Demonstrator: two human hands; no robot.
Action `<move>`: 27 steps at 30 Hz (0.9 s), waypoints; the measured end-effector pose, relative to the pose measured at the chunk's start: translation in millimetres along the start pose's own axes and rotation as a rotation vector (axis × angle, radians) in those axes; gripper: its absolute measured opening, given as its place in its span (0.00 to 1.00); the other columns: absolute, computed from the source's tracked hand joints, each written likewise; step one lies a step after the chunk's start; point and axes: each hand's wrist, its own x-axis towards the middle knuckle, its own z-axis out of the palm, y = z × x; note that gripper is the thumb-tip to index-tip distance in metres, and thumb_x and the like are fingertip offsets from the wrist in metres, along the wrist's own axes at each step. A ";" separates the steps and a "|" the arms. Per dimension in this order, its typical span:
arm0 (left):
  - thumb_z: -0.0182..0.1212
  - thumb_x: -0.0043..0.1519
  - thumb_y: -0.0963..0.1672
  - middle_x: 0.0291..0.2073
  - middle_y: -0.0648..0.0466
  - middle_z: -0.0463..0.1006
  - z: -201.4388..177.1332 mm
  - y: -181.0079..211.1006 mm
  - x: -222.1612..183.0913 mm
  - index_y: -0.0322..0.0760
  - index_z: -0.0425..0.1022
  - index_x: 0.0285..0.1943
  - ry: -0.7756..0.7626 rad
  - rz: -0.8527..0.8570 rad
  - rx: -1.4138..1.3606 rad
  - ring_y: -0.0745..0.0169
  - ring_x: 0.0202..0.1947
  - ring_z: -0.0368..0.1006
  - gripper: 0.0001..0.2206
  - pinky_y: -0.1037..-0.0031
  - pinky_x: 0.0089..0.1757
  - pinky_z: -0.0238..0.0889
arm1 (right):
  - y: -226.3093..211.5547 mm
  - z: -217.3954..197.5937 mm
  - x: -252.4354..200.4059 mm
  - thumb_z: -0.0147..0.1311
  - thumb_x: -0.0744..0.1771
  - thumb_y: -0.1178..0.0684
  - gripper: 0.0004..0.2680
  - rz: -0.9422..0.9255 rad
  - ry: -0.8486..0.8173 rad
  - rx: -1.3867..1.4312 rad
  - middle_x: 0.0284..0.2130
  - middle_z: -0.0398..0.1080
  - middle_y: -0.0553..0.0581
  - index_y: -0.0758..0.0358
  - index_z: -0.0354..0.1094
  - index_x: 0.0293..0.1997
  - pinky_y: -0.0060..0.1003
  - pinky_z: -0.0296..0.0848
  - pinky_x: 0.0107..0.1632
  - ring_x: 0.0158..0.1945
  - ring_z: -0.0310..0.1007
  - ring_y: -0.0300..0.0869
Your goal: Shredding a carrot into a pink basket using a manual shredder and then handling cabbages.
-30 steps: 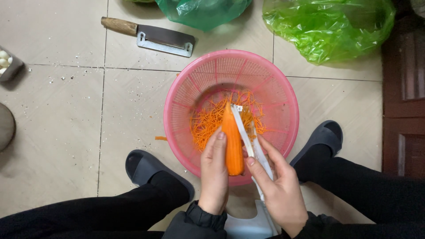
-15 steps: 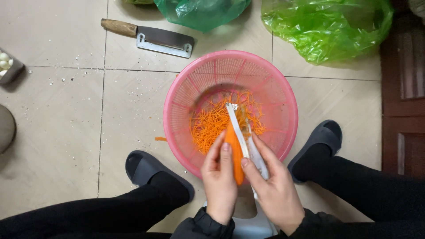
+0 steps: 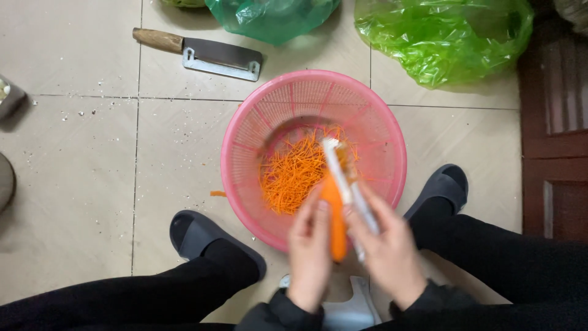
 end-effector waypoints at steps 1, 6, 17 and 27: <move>0.55 0.67 0.45 0.61 0.48 0.82 5.7 1.1 -9.8 0.32 0.74 0.70 -0.083 0.060 -0.009 0.65 0.56 0.77 0.21 0.78 0.53 0.70 | -4.8 -4.6 2.9 0.56 0.66 0.52 0.23 -0.018 0.034 -0.007 0.57 0.79 0.59 0.67 0.63 0.71 0.31 0.79 0.48 0.49 0.80 0.38; 0.58 0.66 0.42 0.49 0.49 0.85 -23.0 -7.6 26.1 0.29 0.80 0.53 0.182 0.186 -0.016 0.61 0.48 0.79 0.11 0.74 0.53 0.72 | 14.1 21.1 -23.2 0.62 0.64 0.53 0.21 0.038 -0.039 -0.062 0.44 0.85 0.53 0.64 0.71 0.66 0.30 0.81 0.39 0.39 0.82 0.34; 0.56 0.67 0.44 0.60 0.47 0.83 -1.9 -14.7 14.3 0.29 0.76 0.66 0.142 -0.167 -0.180 0.62 0.58 0.79 0.20 0.75 0.57 0.70 | 9.5 18.6 -0.4 0.56 0.66 0.51 0.18 0.062 -0.034 -0.089 0.39 0.84 0.54 0.61 0.74 0.63 0.31 0.76 0.38 0.35 0.77 0.36; 0.51 0.68 0.46 0.64 0.50 0.82 8.2 -7.6 9.6 0.36 0.70 0.73 -0.093 -0.151 0.004 0.68 0.55 0.80 0.23 0.81 0.49 0.74 | 28.5 13.0 29.2 0.51 0.68 0.47 0.22 0.182 0.048 0.044 0.54 0.79 0.60 0.66 0.67 0.70 0.28 0.72 0.41 0.42 0.76 0.38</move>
